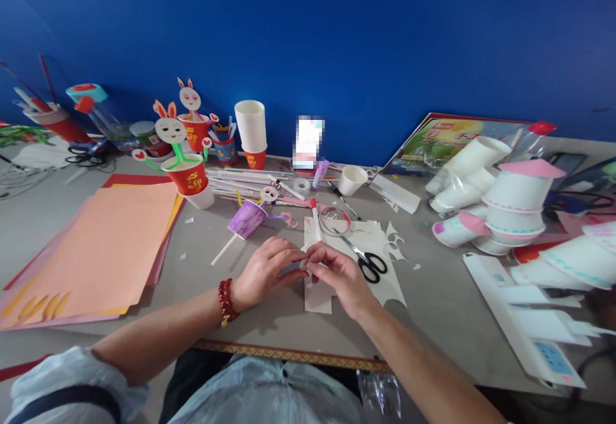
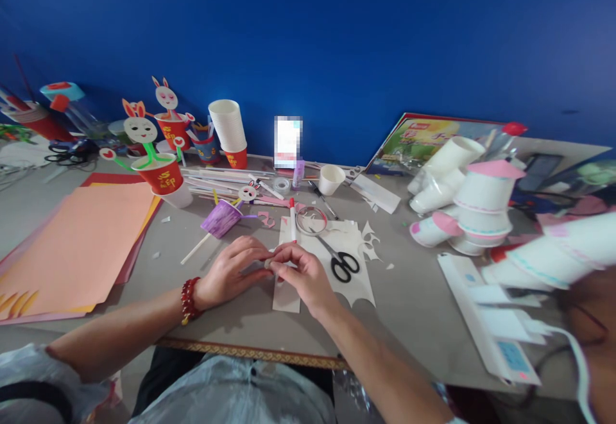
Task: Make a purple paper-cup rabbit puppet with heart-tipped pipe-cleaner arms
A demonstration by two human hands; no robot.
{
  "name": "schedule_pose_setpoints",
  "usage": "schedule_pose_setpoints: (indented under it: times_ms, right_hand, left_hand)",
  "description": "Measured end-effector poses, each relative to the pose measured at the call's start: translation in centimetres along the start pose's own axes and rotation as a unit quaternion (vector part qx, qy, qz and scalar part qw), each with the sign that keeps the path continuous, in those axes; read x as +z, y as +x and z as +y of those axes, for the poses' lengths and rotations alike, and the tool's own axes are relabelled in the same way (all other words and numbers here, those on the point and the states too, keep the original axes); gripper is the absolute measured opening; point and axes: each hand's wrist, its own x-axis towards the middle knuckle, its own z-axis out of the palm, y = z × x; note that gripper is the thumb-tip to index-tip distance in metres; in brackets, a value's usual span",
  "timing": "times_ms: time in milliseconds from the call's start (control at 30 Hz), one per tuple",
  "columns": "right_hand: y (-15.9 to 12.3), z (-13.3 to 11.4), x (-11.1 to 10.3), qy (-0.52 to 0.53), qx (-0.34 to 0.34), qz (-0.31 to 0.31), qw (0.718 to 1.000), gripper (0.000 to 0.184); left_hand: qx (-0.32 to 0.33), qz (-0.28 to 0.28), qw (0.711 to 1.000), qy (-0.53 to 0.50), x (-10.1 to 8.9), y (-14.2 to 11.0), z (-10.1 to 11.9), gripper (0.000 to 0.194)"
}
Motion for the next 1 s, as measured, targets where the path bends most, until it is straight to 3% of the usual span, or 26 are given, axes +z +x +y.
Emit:
schedule_pose_setpoints:
  times_ms: [767, 1000]
  right_hand:
    - [-0.1, 1.0, 0.0, -0.033, -0.044, 0.006, 0.998, 0.016]
    - [-0.3, 0.6, 0.0, -0.064, -0.042, 0.011, 0.997, 0.011]
  left_hand:
    - [0.000, 0.010, 1.000, -0.029, 0.1, 0.1, 0.2, 0.025]
    - [-0.091, -0.014, 0.987, -0.134, 0.0, 0.1, 0.7, 0.021]
